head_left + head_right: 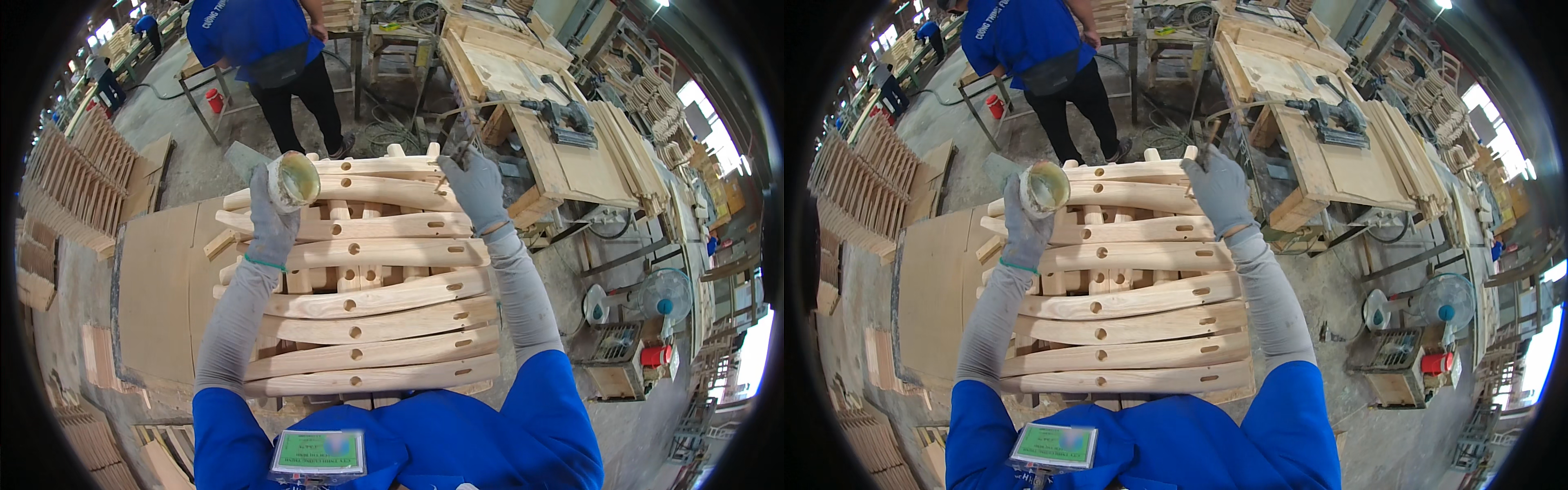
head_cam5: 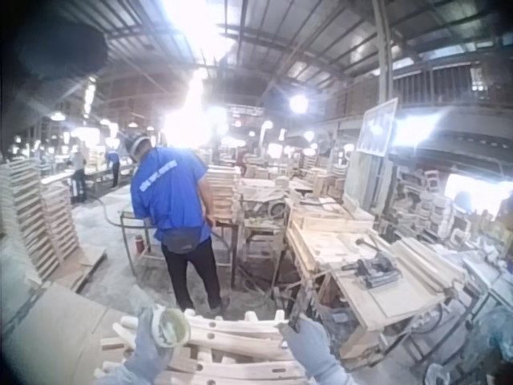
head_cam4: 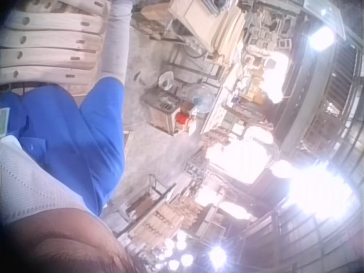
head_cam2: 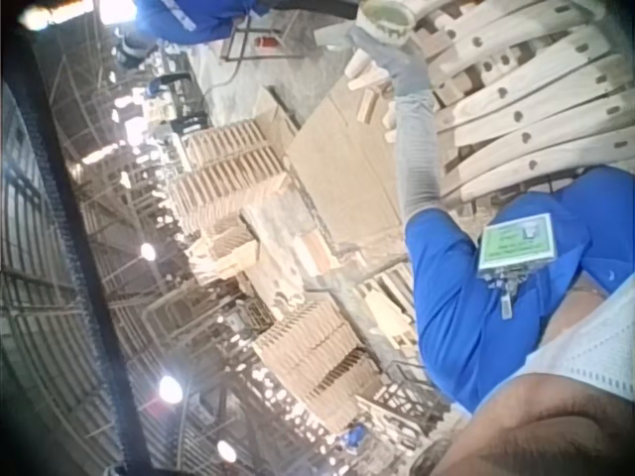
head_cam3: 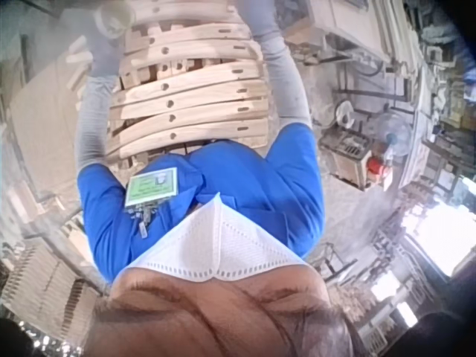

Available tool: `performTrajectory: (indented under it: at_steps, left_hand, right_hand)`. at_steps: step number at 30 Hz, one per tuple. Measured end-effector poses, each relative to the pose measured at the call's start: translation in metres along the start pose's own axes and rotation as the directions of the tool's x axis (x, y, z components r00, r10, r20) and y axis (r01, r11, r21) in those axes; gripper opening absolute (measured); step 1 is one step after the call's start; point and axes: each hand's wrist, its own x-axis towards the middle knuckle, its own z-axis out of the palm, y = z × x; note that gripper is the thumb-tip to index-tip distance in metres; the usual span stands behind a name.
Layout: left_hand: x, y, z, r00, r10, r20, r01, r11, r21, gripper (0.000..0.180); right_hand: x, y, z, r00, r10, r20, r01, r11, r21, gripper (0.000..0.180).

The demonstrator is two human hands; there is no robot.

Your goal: The person picks up wooden chair parts from a stack and applies glue to the holes using a brush. They handle the parts one at a time, dip the brush into a container, and apply the substance to the holes before placing the parts back on the table.

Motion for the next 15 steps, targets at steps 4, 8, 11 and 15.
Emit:
performTrajectory:
  at_steps: [4, 8, 11, 15]
  left_hand:
    - [0.002, -0.003, -0.009, 0.996, 0.077, 0.043, -0.079, 0.996, 0.035, 0.039]
    - [0.001, 0.002, -0.013, 0.997, 0.071, -0.019, -0.070, 0.997, 0.020, 0.041]
    - [-0.011, 0.013, 0.002, 0.999, -0.004, -0.050, 0.004, 1.000, -0.002, 0.047]
    - [-0.058, 0.046, 0.049, 0.992, -0.121, 0.027, 0.121, 0.992, -0.018, 0.054]
  right_hand:
    - [0.000, 0.006, 0.005, 0.994, -0.043, -0.101, 0.028, 0.989, -0.143, 0.032]
    - [0.003, -0.007, 0.002, 0.996, 0.081, 0.032, -0.083, 0.994, 0.066, 0.029]
    - [0.000, 0.015, -0.009, 0.992, 0.123, -0.012, -0.119, 0.976, 0.183, 0.028]
    - [-0.018, 0.020, -0.041, 0.995, 0.099, 0.032, -0.104, 0.937, 0.334, 0.016]
